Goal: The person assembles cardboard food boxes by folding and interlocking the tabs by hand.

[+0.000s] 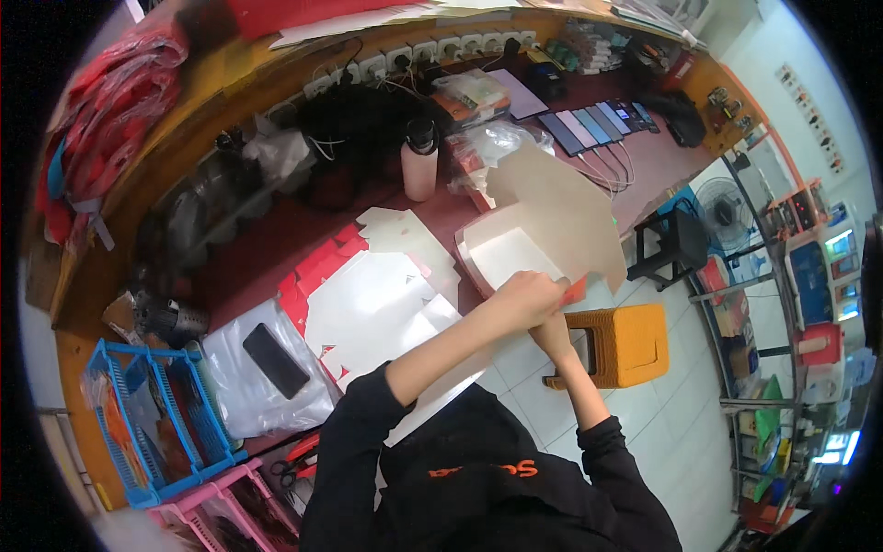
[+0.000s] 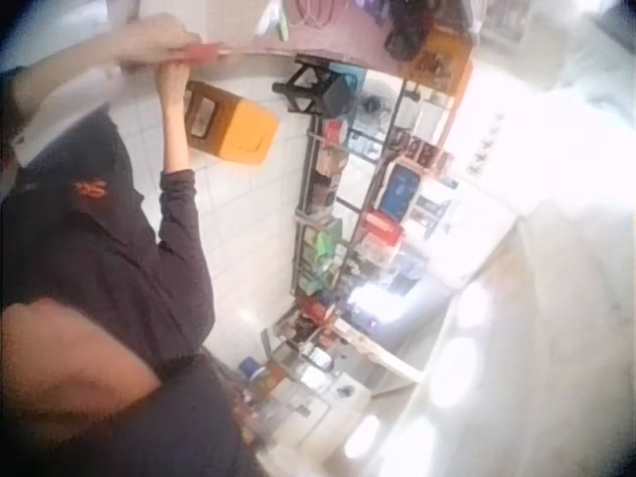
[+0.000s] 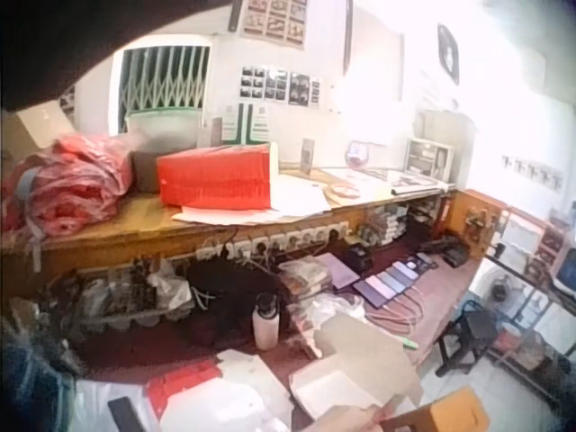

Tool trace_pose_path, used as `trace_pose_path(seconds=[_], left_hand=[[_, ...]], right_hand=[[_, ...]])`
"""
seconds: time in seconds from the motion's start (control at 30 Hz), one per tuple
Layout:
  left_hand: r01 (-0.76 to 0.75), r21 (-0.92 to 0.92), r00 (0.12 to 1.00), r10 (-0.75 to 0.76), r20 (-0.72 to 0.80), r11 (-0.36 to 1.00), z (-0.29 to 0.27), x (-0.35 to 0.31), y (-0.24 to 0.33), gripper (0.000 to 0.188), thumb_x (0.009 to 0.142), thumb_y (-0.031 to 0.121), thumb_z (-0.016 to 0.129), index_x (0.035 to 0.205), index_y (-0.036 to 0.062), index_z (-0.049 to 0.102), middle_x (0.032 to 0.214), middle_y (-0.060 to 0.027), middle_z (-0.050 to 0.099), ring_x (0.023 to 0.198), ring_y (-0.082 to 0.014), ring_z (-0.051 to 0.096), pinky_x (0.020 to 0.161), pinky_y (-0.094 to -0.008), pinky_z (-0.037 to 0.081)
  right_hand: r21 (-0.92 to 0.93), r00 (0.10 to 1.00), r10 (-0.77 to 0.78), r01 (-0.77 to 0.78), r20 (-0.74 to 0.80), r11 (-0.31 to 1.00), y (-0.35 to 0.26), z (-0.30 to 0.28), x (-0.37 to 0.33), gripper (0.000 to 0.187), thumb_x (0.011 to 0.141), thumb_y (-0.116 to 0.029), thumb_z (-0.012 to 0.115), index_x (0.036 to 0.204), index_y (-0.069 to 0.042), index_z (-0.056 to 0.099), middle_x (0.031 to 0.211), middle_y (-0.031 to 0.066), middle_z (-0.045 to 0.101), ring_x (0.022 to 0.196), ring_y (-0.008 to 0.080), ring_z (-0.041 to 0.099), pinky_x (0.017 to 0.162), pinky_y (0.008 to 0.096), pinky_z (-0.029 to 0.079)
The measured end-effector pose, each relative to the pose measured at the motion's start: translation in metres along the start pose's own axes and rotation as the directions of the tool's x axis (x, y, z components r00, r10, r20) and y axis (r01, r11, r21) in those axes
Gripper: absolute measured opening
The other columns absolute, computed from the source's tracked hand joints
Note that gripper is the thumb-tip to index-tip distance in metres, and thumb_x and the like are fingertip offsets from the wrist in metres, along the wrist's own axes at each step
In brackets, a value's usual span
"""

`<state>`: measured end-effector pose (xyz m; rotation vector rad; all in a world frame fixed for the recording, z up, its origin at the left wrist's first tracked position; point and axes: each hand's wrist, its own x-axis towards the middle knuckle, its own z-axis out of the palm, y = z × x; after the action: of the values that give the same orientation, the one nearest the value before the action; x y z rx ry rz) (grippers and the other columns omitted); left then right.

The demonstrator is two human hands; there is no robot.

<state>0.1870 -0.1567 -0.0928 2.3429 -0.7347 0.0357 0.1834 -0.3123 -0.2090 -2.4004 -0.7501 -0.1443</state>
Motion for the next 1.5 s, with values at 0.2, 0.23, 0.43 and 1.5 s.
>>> trace_pose_path(seconds=[0.2,0.23,0.43,1.5], left_hand=[[0.044,0.101,0.998,-0.040,-0.040,0.994,0.030,0.007,-0.037,0.021,0.077,0.019,0.054,0.090,0.0022,0.054,0.065,-0.0174,0.060,0.059,-0.0340,0.060,0.054,-0.0425,0.048],[0.033,0.122,0.999,-0.029,-0.035,0.992,0.037,0.005,-0.038,0.024,0.077,0.019,0.054,0.094,0.0022,0.053,0.065,-0.0167,0.060,0.057,-0.0327,0.061,0.053,-0.0413,0.049],[-0.028,0.294,0.987,0.072,-0.142,0.956,0.068,-0.001,-0.047,0.064,0.075,0.020,0.054,0.132,0.0040,0.029,0.062,-0.0098,0.059,0.050,-0.0253,0.060,0.045,-0.0345,0.049],[0.549,0.002,0.819,-0.538,0.200,0.836,-0.013,0.029,-0.185,0.034,0.088,0.039,0.040,0.119,0.0261,0.046,0.123,-0.0139,0.044,0.119,-0.0347,0.036,0.094,-0.0470,0.034]], right_hand=[[-0.079,0.941,-0.276,0.265,-0.197,0.961,0.001,-0.006,0.004,0.016,0.060,0.006,0.059,0.076,0.000,0.059,0.081,0.0107,0.061,0.076,0.0296,0.057,0.067,0.0388,0.046],[-0.105,0.916,-0.333,0.316,-0.224,0.943,0.001,-0.006,0.005,0.015,0.059,0.005,0.059,0.073,-0.001,0.058,0.081,0.0094,0.060,0.078,0.0285,0.057,0.070,0.0389,0.045],[-0.142,0.920,-0.341,0.318,-0.194,0.937,0.008,0.000,0.000,0.013,0.055,0.002,0.058,0.067,-0.005,0.058,0.079,0.0049,0.059,0.090,0.0274,0.051,0.086,0.0433,0.035],[-0.038,0.992,-0.098,0.096,-0.084,0.995,-0.015,-0.017,0.019,0.039,0.067,-0.012,0.067,0.104,-0.012,0.055,0.128,0.0140,0.039,0.123,0.0397,0.029,0.098,0.0534,0.027]])
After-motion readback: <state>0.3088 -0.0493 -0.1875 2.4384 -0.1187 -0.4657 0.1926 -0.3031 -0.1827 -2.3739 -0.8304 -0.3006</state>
